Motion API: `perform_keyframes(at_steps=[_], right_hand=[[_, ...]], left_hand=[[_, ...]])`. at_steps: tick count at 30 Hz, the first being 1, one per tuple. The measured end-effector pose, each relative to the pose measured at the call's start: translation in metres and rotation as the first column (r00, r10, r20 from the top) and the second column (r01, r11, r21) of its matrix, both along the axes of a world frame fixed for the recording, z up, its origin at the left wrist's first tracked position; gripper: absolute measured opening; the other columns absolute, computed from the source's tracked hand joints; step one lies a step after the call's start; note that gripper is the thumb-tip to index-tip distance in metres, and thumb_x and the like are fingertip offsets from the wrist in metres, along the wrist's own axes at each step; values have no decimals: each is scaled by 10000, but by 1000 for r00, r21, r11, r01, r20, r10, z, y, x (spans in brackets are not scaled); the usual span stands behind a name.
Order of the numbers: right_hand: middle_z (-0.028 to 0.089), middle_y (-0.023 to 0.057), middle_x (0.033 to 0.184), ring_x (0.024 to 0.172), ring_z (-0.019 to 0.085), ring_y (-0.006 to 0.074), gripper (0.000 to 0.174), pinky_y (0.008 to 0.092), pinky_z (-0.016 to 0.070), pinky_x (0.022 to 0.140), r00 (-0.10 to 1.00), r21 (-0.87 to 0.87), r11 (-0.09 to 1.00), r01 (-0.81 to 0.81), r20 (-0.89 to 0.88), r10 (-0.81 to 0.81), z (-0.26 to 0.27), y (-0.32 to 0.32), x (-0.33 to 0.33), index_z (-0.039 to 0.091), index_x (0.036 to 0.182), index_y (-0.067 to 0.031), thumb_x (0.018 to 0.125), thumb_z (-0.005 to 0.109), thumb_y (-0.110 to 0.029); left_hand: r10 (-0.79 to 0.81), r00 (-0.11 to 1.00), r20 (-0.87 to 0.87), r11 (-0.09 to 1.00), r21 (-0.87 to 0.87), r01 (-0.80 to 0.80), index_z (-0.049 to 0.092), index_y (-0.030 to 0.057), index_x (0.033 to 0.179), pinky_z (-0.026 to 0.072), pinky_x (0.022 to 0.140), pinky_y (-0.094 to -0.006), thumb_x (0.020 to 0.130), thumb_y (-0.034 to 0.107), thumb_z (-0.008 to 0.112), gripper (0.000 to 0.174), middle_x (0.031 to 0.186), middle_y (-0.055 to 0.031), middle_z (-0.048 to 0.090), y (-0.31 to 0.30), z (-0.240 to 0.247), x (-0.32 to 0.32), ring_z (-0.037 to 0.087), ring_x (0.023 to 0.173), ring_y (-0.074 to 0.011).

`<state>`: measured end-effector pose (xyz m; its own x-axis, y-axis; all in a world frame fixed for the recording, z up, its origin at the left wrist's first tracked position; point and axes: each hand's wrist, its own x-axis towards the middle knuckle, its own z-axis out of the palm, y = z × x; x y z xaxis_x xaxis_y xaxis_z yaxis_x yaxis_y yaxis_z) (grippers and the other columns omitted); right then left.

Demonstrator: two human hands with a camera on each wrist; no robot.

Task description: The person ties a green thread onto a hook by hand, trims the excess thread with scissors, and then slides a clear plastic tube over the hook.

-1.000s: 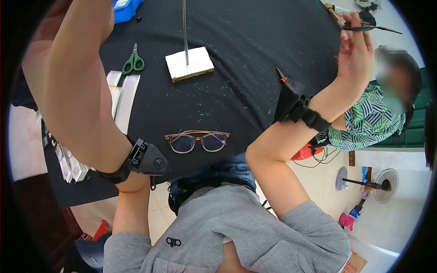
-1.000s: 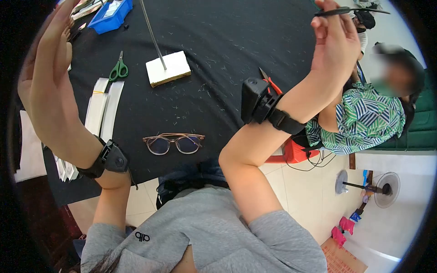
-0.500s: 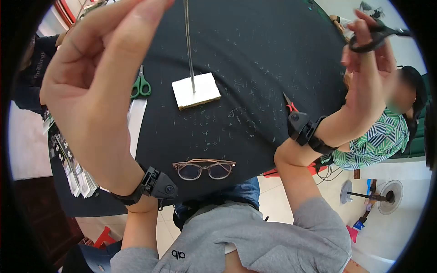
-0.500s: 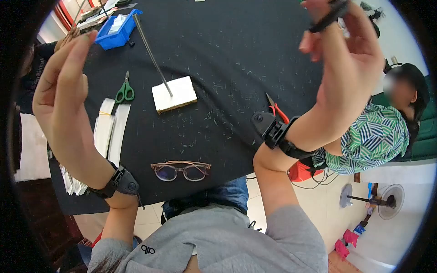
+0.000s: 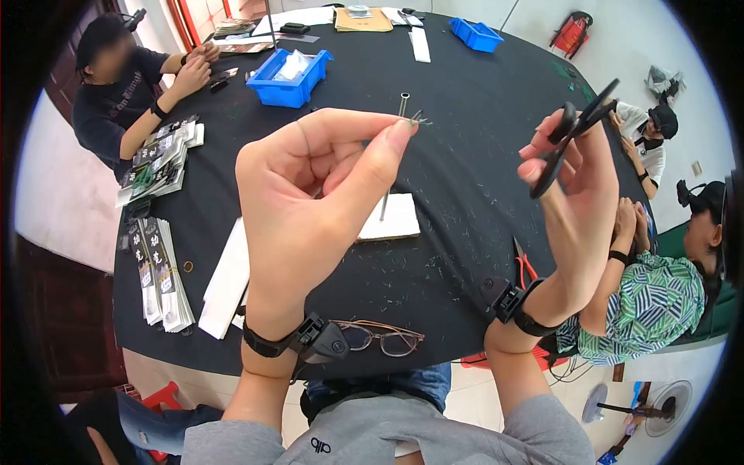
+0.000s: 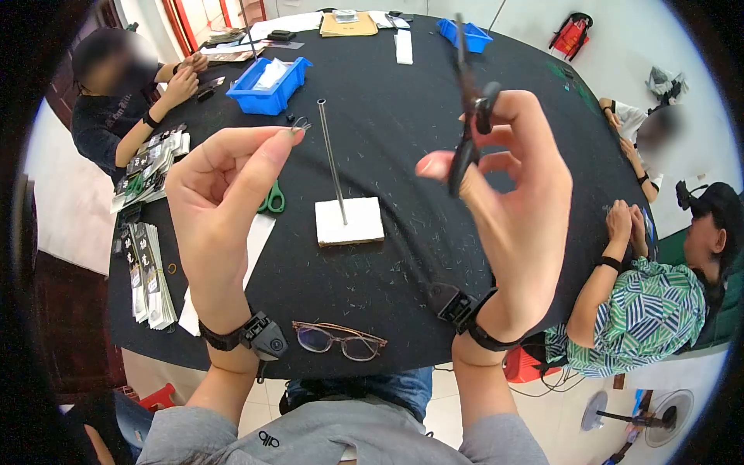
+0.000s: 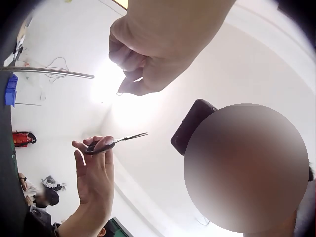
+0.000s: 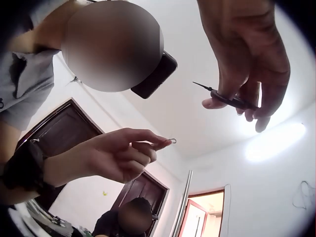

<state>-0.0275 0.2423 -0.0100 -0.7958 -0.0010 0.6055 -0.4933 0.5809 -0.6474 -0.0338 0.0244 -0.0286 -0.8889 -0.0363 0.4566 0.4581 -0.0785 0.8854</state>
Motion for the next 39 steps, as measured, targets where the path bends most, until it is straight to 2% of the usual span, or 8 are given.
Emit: perform_keyframes(at_steps=[4,8,9,11,14,17,28,39], right_hand=[[554,39,978,854,582,143,476,268,494,739,1000,80,997,17,15,-18,-2,-5,-1,536,1077,-28,702,811,-132],[559,45,993,850,566,142,731,277,501,701,997,149,986,69,-47,-63,-3,-19,0,531,1053,-21,492,911,-299],[562,34,941,800,552,128,820,262,481,661,997,118,992,49,-71,-40,-7,-19,-6,526,1033,-22,401,917,-368],[560,25,887,764,541,120,782,254,465,640,996,137,989,63,-74,-53,-9,-21,-11,529,1005,-21,413,921,-347],[548,10,788,691,513,108,706,242,434,603,997,205,978,46,-67,-33,-9,-22,-14,534,945,-19,431,926,-302],[543,10,736,641,487,102,639,236,415,582,999,233,972,13,-39,-4,-7,-29,-13,541,889,-13,444,925,-265],[558,15,718,597,459,98,604,233,390,530,999,250,968,39,-31,-32,-8,-33,-13,544,838,-8,443,924,-265],[427,-33,587,537,370,25,533,184,272,450,999,241,970,41,-4,-42,-8,-36,-11,526,729,-8,488,925,-266]], left_hand=[[-11,1000,20,1000,13,11,687,-39,950,391,616,-130,853,38,656,127,872,-92,703,2,-1,-1,567,698,-10],[-6,999,40,1000,23,5,689,-35,947,391,621,-132,853,43,658,126,870,-88,704,4,-1,-1,566,699,-10],[-15,999,29,997,74,12,686,-49,937,319,535,-137,849,38,670,125,723,6,583,6,-2,-2,471,607,18],[-24,1000,18,992,123,22,683,-62,926,247,448,-141,845,33,682,125,577,100,462,7,-4,-4,376,515,45],[-12,1000,11,992,123,11,684,-60,931,252,452,-140,845,34,682,127,588,94,487,7,-4,-4,386,523,45],[-3,999,51,998,60,0,696,-17,959,357,583,-126,856,64,660,136,869,-63,705,5,-3,-1,529,661,11],[-22,999,43,997,80,19,697,-19,966,279,521,-134,854,54,659,139,744,20,639,5,-1,1,443,594,27],[-34,999,18,996,88,32,693,-24,966,258,507,-145,852,26,655,130,717,26,614,6,-2,0,427,584,22]])
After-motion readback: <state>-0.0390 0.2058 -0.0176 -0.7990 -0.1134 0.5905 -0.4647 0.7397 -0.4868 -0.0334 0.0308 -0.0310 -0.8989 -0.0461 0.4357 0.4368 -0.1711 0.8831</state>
